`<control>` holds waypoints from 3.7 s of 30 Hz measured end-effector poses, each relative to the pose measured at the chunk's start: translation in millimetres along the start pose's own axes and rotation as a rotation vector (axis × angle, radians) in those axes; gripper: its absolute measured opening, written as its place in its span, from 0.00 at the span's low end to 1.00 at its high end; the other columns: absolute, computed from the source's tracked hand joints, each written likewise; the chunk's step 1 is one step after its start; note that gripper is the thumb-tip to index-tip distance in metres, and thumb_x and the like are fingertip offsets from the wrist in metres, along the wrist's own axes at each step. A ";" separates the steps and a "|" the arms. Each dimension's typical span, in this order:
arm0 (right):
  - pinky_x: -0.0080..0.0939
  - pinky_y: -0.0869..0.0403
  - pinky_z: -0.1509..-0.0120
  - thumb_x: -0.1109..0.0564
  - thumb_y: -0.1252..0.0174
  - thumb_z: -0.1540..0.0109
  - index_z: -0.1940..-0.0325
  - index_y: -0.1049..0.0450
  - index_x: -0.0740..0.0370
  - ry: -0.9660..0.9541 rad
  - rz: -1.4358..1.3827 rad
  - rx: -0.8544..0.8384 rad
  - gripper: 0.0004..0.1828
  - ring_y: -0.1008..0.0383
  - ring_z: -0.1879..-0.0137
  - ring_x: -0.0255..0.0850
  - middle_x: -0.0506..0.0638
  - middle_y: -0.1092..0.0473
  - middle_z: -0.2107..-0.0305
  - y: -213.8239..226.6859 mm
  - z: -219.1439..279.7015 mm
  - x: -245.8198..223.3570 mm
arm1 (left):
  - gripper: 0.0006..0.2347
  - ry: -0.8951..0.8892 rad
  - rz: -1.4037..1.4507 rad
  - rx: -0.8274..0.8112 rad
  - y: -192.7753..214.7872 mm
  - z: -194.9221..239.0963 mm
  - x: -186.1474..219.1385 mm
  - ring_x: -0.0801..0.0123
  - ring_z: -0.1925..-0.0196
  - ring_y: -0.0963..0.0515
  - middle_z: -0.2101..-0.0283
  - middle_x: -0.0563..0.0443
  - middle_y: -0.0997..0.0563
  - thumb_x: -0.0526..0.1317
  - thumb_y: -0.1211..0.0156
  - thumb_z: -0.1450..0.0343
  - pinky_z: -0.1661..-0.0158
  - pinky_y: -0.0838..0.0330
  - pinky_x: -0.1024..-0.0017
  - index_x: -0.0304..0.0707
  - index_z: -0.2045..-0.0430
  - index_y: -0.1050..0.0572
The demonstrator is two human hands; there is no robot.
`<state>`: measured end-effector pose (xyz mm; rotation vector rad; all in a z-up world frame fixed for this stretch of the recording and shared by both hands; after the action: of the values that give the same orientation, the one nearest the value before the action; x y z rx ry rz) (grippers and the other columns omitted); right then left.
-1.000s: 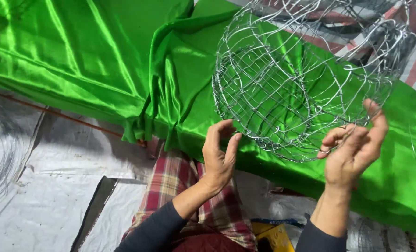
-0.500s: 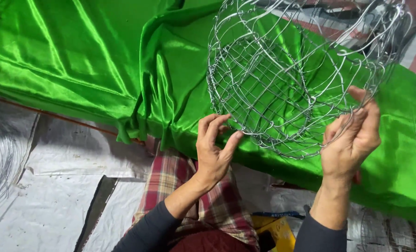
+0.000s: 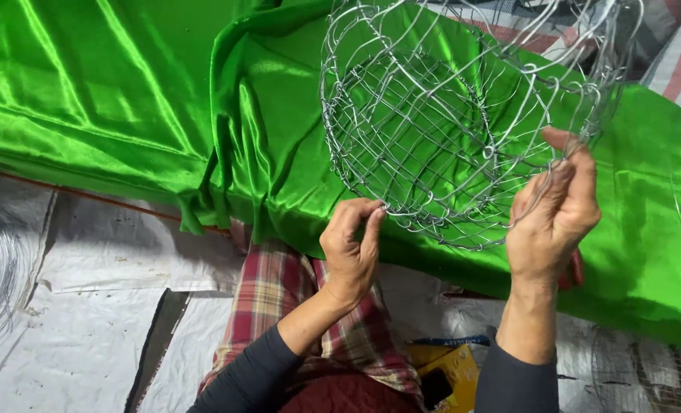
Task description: Inspecting and adjusting a wire mesh basket using hands and pliers
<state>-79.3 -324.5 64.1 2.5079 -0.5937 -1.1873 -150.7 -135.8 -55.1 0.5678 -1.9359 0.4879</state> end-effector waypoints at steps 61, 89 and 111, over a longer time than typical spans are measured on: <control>0.29 0.49 0.69 0.52 0.64 0.20 0.29 0.42 0.58 0.001 0.043 -0.017 0.17 0.47 0.73 0.27 0.38 0.46 0.74 12.3 4.4 7.2 | 0.14 -0.581 -0.649 -0.437 -92.5 25.2 -12.9 0.60 0.61 0.23 0.58 0.53 0.23 0.44 0.37 0.31 0.59 0.32 0.59 0.47 0.53 0.23; 0.54 0.28 0.42 0.29 0.38 0.40 0.36 0.27 0.50 0.283 0.599 -0.117 0.36 0.44 0.35 0.56 0.61 0.46 0.41 30.8 86.0 125.8 | 0.27 -0.585 -0.200 0.040 5.5 -78.5 70.7 0.62 0.22 0.42 0.27 0.54 0.46 0.55 0.47 0.21 0.19 0.34 0.57 0.50 0.28 0.45; 0.55 0.29 0.43 0.53 0.22 0.48 0.79 0.36 0.60 0.379 0.440 -0.031 0.25 0.28 0.51 0.53 0.47 0.34 0.78 21.2 55.9 93.7 | 0.20 -0.516 -0.424 -0.355 -16.6 -169.8 80.8 0.54 0.47 0.20 0.43 0.42 0.25 0.52 0.42 0.24 0.50 0.27 0.62 0.34 0.46 0.22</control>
<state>-74.6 -393.8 -22.7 2.3163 -0.9436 -0.5432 -48.7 -67.2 88.2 0.9007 -2.2268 -0.2992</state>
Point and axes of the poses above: each hand's wrist, its own z-axis away from the middle knuckle, its own y-axis out of the back of the hand, x = y × z, the point moved 6 cm from there along -z, towards the middle knuckle
